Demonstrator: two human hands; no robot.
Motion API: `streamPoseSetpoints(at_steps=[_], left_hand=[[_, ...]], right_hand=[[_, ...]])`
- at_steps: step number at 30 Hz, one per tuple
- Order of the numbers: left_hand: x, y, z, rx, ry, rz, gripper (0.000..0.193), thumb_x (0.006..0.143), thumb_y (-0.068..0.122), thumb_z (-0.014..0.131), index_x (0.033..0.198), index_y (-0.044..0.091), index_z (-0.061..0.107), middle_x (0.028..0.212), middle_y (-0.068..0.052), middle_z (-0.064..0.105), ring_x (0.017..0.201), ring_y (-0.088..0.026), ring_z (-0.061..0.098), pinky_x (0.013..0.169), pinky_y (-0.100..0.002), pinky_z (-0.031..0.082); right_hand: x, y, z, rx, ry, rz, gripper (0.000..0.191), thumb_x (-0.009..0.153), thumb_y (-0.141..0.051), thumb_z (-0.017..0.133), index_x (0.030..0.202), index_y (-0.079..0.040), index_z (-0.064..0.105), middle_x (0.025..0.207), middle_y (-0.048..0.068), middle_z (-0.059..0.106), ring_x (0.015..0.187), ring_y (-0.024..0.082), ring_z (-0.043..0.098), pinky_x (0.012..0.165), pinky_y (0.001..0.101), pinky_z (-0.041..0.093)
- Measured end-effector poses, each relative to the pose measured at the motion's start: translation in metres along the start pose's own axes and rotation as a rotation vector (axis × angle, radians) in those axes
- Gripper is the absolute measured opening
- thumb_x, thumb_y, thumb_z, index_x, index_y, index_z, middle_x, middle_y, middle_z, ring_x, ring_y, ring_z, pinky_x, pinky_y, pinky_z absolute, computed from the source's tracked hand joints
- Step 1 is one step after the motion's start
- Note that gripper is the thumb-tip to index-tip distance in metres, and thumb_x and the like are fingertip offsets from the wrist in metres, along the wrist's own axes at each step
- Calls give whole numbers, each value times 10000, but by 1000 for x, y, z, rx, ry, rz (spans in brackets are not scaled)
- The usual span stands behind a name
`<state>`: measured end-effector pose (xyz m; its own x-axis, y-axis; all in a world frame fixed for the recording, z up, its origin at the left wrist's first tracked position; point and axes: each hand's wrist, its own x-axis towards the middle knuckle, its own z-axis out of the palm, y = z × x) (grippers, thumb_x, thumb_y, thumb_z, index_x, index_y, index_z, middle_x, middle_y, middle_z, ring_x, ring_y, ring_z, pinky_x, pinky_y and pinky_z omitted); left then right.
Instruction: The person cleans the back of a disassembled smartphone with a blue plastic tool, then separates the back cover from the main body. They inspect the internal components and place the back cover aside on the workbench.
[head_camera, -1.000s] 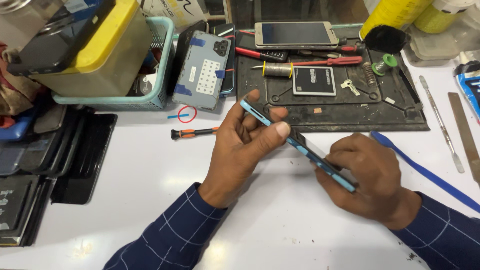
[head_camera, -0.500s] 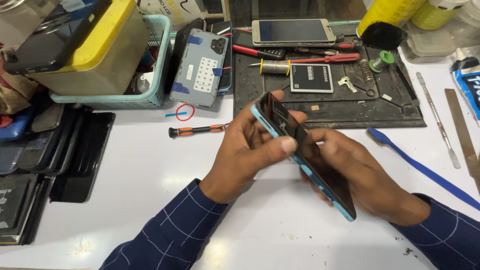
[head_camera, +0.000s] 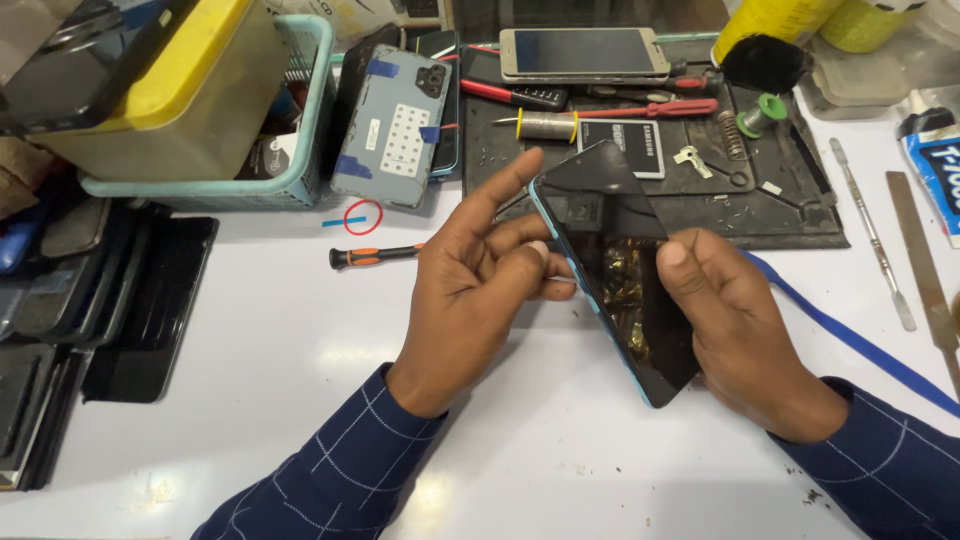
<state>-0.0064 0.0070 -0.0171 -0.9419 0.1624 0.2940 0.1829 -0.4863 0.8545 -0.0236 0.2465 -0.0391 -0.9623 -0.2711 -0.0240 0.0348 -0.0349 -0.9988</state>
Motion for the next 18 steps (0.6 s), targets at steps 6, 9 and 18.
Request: streamPoseSetpoints(at_steps=[6, 9, 18], left_hand=[[0, -1, 2, 7, 42, 6, 579, 974, -93, 488, 1540, -40, 377, 1184, -208, 705, 923, -151, 732, 773, -287, 645], [-1, 0, 2, 12, 53, 9, 569, 966, -101, 490, 1523, -43, 392, 1158, -206, 709, 909, -147, 733, 758, -283, 646], [-1, 1, 3, 21, 81, -2, 538, 964, -90, 496, 1494, -49, 415, 1156, -197, 721, 870, -130, 719, 740, -276, 634]], right_hand=[[-1, 0, 1, -106, -39, -80, 314, 1087, -332, 471, 1058, -37, 575, 899, 16, 661, 787, 33, 584, 707, 204, 510], [-2, -1, 2, -164, -53, -113, 309, 1100, -320, 465, 1074, -36, 585, 893, 21, 666, 789, 38, 580, 708, 206, 498], [-3, -3, 6, -206, -38, -122, 313, 1079, -330, 481, 1065, -34, 582, 845, 25, 666, 723, 38, 584, 633, 197, 493]])
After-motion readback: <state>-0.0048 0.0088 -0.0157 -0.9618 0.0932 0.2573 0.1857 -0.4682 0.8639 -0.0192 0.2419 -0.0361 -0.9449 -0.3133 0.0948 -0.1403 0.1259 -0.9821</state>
